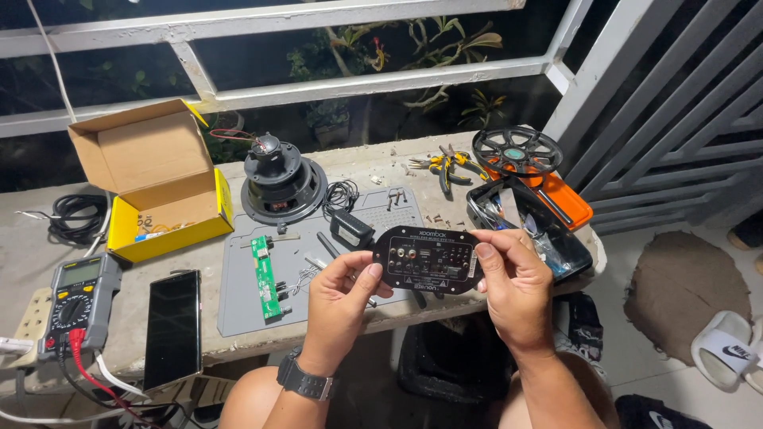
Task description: The person works at a low table, handling a black circular object and a green circuit board. They use a screwdriver to manipulate components on the circuit board and then examine a black electronic device with ports.
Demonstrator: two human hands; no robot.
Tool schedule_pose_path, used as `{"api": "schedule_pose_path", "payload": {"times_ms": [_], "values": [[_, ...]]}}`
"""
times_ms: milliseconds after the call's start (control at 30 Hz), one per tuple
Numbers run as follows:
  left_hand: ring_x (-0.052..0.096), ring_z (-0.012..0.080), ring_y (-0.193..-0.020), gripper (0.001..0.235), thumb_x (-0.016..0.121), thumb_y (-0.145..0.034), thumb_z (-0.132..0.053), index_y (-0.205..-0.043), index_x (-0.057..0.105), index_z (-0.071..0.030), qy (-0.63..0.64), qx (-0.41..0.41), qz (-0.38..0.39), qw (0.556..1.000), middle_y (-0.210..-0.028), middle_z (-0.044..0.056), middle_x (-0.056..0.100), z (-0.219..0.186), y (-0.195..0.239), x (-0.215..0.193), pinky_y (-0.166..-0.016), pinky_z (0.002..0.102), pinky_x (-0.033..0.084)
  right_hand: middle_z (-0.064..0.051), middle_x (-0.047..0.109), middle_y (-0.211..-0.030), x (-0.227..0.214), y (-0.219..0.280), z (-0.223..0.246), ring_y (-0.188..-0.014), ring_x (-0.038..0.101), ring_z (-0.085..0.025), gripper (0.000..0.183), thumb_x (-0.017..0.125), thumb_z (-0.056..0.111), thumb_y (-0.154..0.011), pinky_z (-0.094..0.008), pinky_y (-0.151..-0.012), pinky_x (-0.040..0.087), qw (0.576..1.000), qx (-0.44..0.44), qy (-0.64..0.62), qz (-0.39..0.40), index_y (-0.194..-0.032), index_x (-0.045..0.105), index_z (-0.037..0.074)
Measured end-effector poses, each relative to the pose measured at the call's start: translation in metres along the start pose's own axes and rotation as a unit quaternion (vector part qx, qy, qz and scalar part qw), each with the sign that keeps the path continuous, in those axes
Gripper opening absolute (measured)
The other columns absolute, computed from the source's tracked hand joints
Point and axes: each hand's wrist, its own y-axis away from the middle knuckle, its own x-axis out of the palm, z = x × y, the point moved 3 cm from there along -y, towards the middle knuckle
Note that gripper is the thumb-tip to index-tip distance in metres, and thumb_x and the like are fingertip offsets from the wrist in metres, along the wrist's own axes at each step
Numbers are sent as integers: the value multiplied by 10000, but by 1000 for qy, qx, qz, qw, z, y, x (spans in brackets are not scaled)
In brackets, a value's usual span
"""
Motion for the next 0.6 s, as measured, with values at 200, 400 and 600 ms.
{"api": "schedule_pose_path", "payload": {"times_ms": [200,400,600], "values": [[886,224,-707,177,847,-1035,-167,-1179,819,-67,-7,-4,-2,1000,-813,90,860,1,-1,-1,-703,296,677,-57,654,-1169,1,1,-2,-797,588,-85,199,698,95,-1156,-189,-554,577,1000,-10,-1,-2,-1289,842,59],[865,235,-692,185,887,-1010,-111,-1169,801,-71,19,-11,-8,1000,-872,44,805,10,-1,-2,-654,302,661,-51,645,-1147,3,3,-5,-810,586,-83,193,708,97,-1153,-184,-550,578,1000,-16,-8,-2,-1290,842,73],[871,239,-707,182,894,-1008,-117,-1161,806,-74,14,-20,-13,1000,-873,46,802,5,-1,-2,-655,292,652,-54,660,-1173,3,4,-5,-755,598,-83,199,713,91,-1152,-181,-571,597,1000,-17,-17,2,-1304,839,67]]}}
